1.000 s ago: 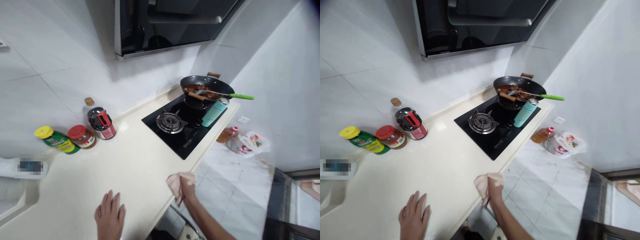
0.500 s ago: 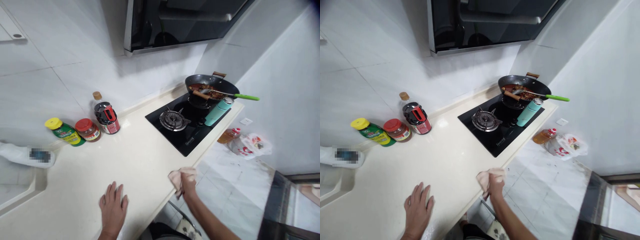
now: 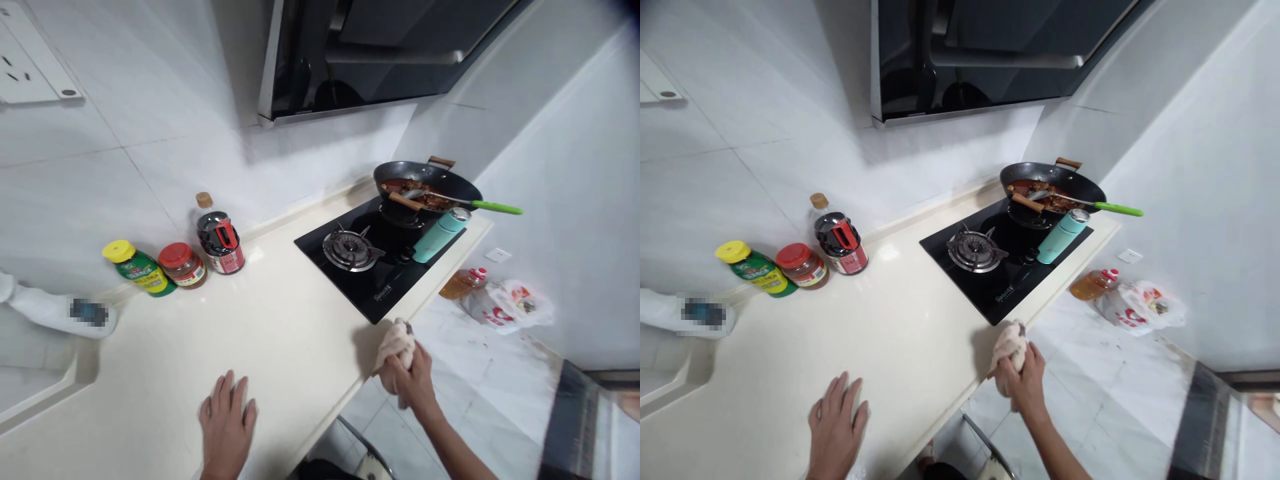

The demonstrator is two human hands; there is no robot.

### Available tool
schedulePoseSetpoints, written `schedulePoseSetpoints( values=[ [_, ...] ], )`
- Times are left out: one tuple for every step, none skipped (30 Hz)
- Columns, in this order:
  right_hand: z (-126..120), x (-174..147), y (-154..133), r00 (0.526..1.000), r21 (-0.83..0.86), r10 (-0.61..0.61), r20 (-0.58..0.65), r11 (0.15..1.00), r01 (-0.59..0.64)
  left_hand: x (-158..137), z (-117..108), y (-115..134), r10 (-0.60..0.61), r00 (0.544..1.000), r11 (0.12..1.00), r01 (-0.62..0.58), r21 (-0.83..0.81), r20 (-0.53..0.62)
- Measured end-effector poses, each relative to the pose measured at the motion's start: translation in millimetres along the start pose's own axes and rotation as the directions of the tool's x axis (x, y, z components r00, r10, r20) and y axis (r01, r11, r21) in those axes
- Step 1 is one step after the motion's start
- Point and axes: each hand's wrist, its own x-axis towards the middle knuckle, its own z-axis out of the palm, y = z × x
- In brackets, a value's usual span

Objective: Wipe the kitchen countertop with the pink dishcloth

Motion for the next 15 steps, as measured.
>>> schedulePoseSetpoints(
  values=[
    [3, 18, -2, 0.994, -0.114, -0.102, 0.043, 0.988, 0.106, 0, 0, 0, 0.001, 1.000, 1.000, -0.001, -0.002, -0.006],
    [8, 31, -4, 0.980, -0.217, -0.170, 0.106, 0.957, 0.190, 0, 1, -1, 0.002, 1.000, 1.000, -0.002, -0.001, -0.013],
    [15, 40, -6, 0.964, -0.306, -0.211, 0.164, 0.918, 0.253, -1, 1, -1, 0.004, 1.000, 1.000, -0.004, 0.002, -0.020],
    [24, 44, -8, 0.949, -0.375, -0.237, 0.210, 0.877, 0.302, -1, 0, -1, 0.006, 1.000, 1.000, -0.006, 0.007, -0.025],
    [33, 43, -10, 0.937, -0.426, -0.261, 0.231, 0.839, 0.338, -1, 0, -2, 0.007, 1.000, 1.000, -0.007, 0.010, -0.027],
    [43, 39, -10, 0.929, -0.458, -0.290, 0.232, 0.810, 0.367, -1, 0, -2, 0.010, 1.000, 1.000, -0.009, 0.012, -0.025],
    [51, 32, -11, 0.918, -0.467, -0.323, 0.228, 0.791, 0.394, -1, 0, -2, 0.012, 1.000, 1.000, -0.012, 0.011, -0.021],
    [59, 24, -11, 0.900, -0.453, -0.361, 0.244, 0.778, 0.435, -1, -1, -3, 0.015, 1.000, 1.000, -0.014, 0.010, -0.020],
    [64, 16, -11, 0.872, -0.422, -0.403, 0.277, 0.765, 0.487, -1, -1, -3, 0.017, 1.000, 1.000, -0.017, 0.011, -0.022],
    [68, 9, -10, 0.835, -0.384, -0.449, 0.319, 0.744, 0.547, -1, 0, -3, 0.019, 0.999, 1.000, -0.019, 0.012, -0.030],
    [70, 4, -9, 0.783, -0.338, -0.503, 0.364, 0.712, 0.615, -1, 0, -4, 0.022, 0.999, 1.000, -0.021, 0.016, -0.044],
    [70, 2, -9, 0.720, -0.289, -0.559, 0.412, 0.669, 0.685, -2, 1, -4, 0.027, 0.998, 0.999, -0.026, 0.020, -0.059],
    [69, 3, -8, 0.655, -0.248, -0.604, 0.454, 0.620, 0.744, -2, 2, -5, 0.034, 0.997, 0.999, -0.032, 0.024, -0.074],
    [66, 6, -6, 0.599, -0.228, -0.633, 0.491, 0.570, 0.789, -2, 4, -6, 0.044, 0.995, 0.999, -0.042, 0.028, -0.091],
    [63, 10, -5, 0.564, -0.236, -0.643, 0.518, 0.527, 0.816, -3, 5, -7, 0.055, 0.993, 0.998, -0.052, 0.032, -0.107]
  ],
)
